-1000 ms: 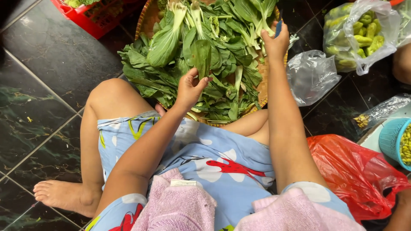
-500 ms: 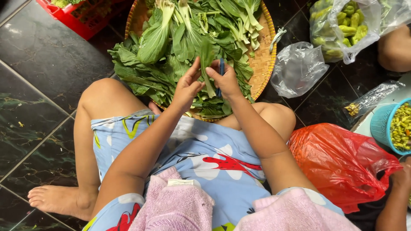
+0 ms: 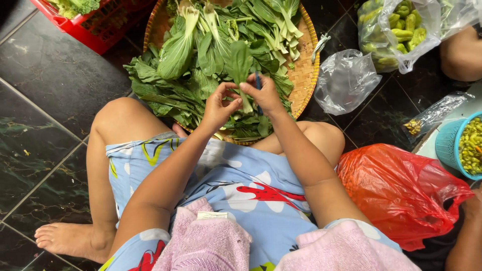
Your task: Trimming and preparing leafy green vegetables using a small knife while sitting on the floor.
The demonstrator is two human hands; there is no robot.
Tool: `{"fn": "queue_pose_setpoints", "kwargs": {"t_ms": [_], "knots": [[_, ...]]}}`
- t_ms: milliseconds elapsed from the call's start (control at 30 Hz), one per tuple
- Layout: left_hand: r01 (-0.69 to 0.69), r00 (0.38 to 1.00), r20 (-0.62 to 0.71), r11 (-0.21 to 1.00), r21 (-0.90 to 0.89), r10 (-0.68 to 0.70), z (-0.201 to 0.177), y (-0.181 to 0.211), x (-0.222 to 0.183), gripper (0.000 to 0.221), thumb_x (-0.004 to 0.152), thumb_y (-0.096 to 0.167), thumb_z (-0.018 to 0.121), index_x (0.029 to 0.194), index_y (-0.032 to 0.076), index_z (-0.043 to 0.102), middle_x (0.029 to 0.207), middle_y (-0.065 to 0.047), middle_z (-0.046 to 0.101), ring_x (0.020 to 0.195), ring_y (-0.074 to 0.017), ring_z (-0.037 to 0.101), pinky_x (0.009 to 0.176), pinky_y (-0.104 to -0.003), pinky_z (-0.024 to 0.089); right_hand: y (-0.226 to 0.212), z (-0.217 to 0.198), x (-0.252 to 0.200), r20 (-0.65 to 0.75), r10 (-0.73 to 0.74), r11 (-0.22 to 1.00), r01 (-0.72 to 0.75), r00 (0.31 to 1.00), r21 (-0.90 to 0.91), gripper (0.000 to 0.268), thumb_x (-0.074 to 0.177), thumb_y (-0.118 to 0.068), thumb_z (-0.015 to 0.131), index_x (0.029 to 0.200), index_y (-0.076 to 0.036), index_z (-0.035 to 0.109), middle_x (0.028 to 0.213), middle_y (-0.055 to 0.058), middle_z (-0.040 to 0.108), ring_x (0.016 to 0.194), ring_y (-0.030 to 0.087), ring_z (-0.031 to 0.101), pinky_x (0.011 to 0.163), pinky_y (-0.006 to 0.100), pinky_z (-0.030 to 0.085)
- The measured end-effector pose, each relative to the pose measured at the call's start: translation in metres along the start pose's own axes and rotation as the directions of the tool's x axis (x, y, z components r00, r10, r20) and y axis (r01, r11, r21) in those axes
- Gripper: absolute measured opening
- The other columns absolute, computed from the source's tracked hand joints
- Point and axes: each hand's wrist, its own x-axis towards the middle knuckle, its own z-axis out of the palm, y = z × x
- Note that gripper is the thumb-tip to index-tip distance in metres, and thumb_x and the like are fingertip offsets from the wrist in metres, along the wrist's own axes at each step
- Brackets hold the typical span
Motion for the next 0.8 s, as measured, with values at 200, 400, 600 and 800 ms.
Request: {"fn": "queue_pose_setpoints", "kwargs": {"t_ms": [200,400,600,800], "knots": [[-0.148,0.986,-0.04,0.95,0.273,0.165,-0.014,0.04,0.002,0.015,0.099,0.013,0.065,0.114,0.011,0.066,0.099,-0.002,0.07,0.088,-0.0125,0.067,0.078,-0.025,0.058,-0.172,-0.005,0.039,-0.193,0.038,0.958,-0.091,0.98,-0.274,0.031,0.093,-0.027,0.071,0.115,-0.013,0.055,0.1,-0.001,0.078,0.086,0.013,0.075,0.074,0.026,0.056],[-0.285,0.896,-0.152,0.803,0.523,0.417,-0.056,0.07,0.05,0.015,0.096,0.004,0.057,0.109,0.005,0.065,0.102,-0.01,0.069,0.094,-0.02,0.066,0.085,-0.03,0.059,-0.089,-0.117,0.173,-0.191,-0.156,0.647,-0.046,0.969,-0.762,0.051,0.085,-0.038,0.085,0.124,-0.01,0.068,0.114,0.001,0.072,0.101,0.017,0.069,0.084,0.034,0.057],[0.147,0.917,-0.315,0.524,0.839,0.246,-0.11,0.066,0.155,0.038,0.1,0.037,0.066,0.123,0.007,0.06,0.119,-0.01,0.061,0.106,-0.0238,0.056,0.088,-0.038,0.053,-0.125,-0.056,0.065,-0.267,-0.07,0.944,-0.023,0.961,-0.33,0.031,0.094,-0.022,0.07,0.122,-0.012,0.065,0.112,0.0,0.071,0.084,0.009,0.075,0.09,0.03,0.061],[0.349,0.911,-0.344,0.022,0.937,0.225,-0.14,0.018,0.23,0.078,0.09,0.076,0.073,0.13,0.009,0.063,0.126,-0.018,0.061,0.117,-0.043,0.053,0.089,-0.056,0.048,-0.114,-0.035,-0.035,-0.101,0.064,0.997,-0.059,0.993,0.052,0.041,0.091,-0.032,0.072,0.122,-0.007,0.062,0.104,0.009,0.073,0.075,0.013,0.074,0.039,0.015,0.032]]}}
